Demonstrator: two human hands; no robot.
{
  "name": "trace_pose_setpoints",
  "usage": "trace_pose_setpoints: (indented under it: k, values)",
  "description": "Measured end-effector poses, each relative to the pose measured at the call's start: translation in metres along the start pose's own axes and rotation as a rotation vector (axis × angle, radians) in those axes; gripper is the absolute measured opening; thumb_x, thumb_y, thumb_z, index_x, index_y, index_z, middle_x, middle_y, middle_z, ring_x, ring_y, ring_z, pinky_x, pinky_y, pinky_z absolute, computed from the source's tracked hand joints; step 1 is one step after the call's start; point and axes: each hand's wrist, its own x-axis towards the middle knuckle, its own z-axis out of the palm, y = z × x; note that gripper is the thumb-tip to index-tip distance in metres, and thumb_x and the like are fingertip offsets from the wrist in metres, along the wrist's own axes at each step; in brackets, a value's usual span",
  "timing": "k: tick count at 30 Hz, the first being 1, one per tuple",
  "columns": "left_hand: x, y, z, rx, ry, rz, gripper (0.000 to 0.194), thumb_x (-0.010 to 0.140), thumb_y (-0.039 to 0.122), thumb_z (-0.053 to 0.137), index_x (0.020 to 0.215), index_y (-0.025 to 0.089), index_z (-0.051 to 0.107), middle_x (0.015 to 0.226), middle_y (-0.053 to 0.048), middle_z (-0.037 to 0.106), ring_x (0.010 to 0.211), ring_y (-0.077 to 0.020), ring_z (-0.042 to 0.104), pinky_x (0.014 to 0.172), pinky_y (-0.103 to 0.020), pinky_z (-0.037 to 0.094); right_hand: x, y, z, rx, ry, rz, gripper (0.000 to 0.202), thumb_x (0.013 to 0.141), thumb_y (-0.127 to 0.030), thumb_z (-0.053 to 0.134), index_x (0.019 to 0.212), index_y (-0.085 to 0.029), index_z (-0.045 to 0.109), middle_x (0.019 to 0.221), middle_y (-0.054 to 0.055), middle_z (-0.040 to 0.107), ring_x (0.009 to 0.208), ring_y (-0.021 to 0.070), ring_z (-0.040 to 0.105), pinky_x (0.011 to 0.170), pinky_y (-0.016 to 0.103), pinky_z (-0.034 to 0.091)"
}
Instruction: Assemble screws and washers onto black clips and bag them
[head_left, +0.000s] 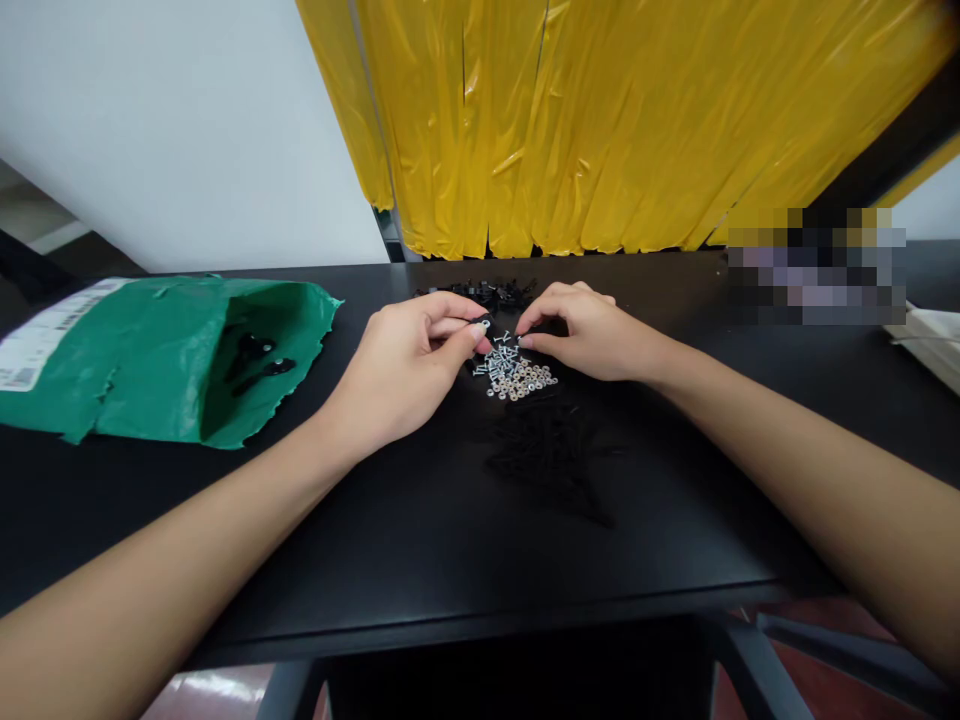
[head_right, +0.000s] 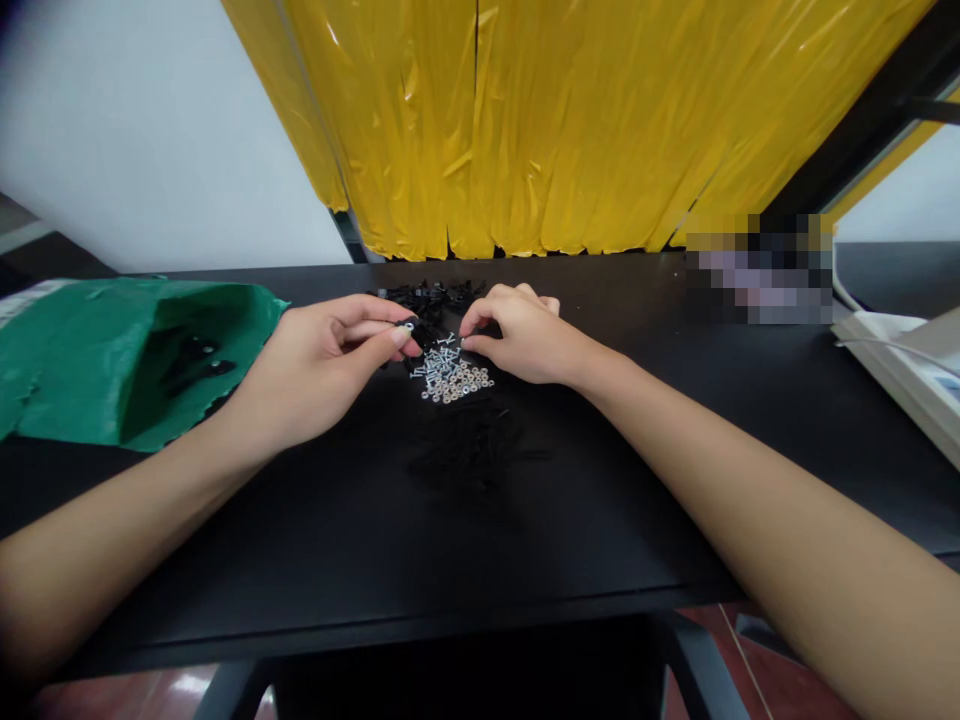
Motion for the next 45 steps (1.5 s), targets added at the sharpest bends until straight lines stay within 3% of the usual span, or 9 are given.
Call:
trace_pose_setpoints:
  k: [9,23,31,36,45]
  values:
    - [0.0005,-0.0001,0.0004,0.024,0.014,-0.009,0.021,0.095,0.027,0.063,0.111,0.019,0.074,0.087,0.000,0.082,0.077,-0.0162,0.073,0.066,-0.026,0.051,-0.0008,-0.0024,0.0010,-0.006,0.006,-0.026,0.009,0.095,-0.026,0.065,0.093,-0.025,0.073,0.108,0.007,0.069,0.112,0.0311,0.056,0.099,0.053,0.034]
    - [0.0008,-0.0001,0.0033,-0.007,0.013,0.035,0.018,0.094,0.024,0.063,0.108,0.018,0.072,0.086,-0.001,0.081,0.080,-0.0172,0.074,0.069,-0.027,0.054,-0.0012,-0.0004,0.0025,-0.031,0.021,-0.052,0.010,0.095,-0.025,0.060,0.093,-0.024,0.070,0.106,0.008,0.066,0.109,0.0305,0.055,0.097,0.050,0.034]
    - [0.0015,-0.0028,0.0073,-0.052,0.033,0.121,0.015,0.092,0.016,0.063,0.105,0.018,0.071,0.082,0.000,0.079,0.074,-0.0155,0.074,0.066,-0.026,0.054,-0.0002,-0.0013,0.0031,-0.034,0.049,-0.032,0.014,0.098,-0.024,0.053,0.092,-0.024,0.066,0.104,0.007,0.068,0.108,0.0312,0.056,0.099,0.056,0.035]
    - [0.0018,-0.0023,0.0085,-0.047,0.048,0.146,0.012,0.090,0.016,0.068,0.102,0.018,0.071,0.081,-0.001,0.079,0.075,-0.0167,0.073,0.068,-0.028,0.055,-0.0016,-0.0036,-0.0012,-0.064,0.029,-0.015,0.013,0.095,-0.035,0.062,0.097,-0.024,0.069,0.104,0.008,0.066,0.112,0.0341,0.056,0.100,0.060,0.036]
    - [0.0013,-0.0043,0.0091,-0.030,0.048,0.199,0.010,0.092,0.018,0.067,0.101,0.020,0.072,0.081,-0.001,0.077,0.076,-0.0177,0.073,0.069,-0.030,0.055,-0.0020,-0.0024,-0.0028,-0.103,-0.025,-0.017,0.013,0.094,-0.030,0.060,0.100,-0.025,0.070,0.106,0.009,0.060,0.115,0.0373,0.055,0.097,0.062,0.039]
